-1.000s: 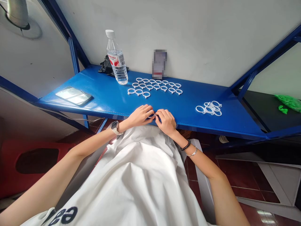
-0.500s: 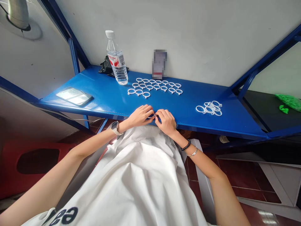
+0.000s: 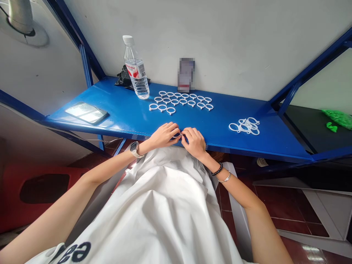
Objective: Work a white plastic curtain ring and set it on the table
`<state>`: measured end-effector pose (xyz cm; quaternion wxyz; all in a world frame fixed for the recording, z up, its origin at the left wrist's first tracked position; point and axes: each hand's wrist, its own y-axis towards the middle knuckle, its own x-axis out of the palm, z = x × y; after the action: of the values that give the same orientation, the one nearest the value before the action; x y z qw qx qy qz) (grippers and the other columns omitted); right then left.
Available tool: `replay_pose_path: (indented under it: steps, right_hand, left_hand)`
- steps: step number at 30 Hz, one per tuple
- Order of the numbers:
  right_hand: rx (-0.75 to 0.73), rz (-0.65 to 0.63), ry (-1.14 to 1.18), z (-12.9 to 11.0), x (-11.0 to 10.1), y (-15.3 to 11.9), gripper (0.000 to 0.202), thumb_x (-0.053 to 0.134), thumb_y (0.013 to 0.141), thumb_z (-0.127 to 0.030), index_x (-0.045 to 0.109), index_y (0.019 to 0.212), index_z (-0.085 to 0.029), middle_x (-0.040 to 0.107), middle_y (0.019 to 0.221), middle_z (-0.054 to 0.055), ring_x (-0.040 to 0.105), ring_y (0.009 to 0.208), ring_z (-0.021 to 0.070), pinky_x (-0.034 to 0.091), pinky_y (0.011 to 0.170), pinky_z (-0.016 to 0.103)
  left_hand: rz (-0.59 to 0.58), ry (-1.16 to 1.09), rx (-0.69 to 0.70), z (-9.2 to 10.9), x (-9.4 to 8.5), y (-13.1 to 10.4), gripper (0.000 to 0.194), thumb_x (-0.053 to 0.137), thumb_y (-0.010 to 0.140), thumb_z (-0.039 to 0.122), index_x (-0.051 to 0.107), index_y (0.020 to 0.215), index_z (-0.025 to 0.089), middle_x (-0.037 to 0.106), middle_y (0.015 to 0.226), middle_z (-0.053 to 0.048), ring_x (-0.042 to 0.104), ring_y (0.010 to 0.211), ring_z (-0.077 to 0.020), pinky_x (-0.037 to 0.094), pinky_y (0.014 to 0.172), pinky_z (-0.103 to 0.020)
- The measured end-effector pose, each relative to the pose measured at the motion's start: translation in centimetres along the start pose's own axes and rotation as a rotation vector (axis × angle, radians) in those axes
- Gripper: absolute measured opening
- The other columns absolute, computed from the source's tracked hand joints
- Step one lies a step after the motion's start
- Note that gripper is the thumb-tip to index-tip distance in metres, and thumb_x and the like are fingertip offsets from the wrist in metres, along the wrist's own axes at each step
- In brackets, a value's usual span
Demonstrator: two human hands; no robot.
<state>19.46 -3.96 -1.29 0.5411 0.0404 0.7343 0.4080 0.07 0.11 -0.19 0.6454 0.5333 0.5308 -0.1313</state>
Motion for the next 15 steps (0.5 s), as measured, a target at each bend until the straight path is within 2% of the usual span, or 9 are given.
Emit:
replay_pose_path:
  steps: [15]
  right_hand:
    - [-0.027, 0.026, -0.021, 0.06, 0.14, -0.12, 0.013, 0.05, 0.095, -0.021, 0.063, 0.094, -0.021, 0.071, 0.1, 0.005, 0.06, 0.089, 0.021, 0.044, 0.074, 0.034]
  left_hand:
    - [0.016, 0.026, 0.019, -0.03, 0.07, -0.07, 0.03, 0.038, 0.104, 0.035, 0.055, 0.09, 0.016, 0.058, 0.09, -0.009, 0.052, 0.077, -0.0205, 0.037, 0.067, -0.032]
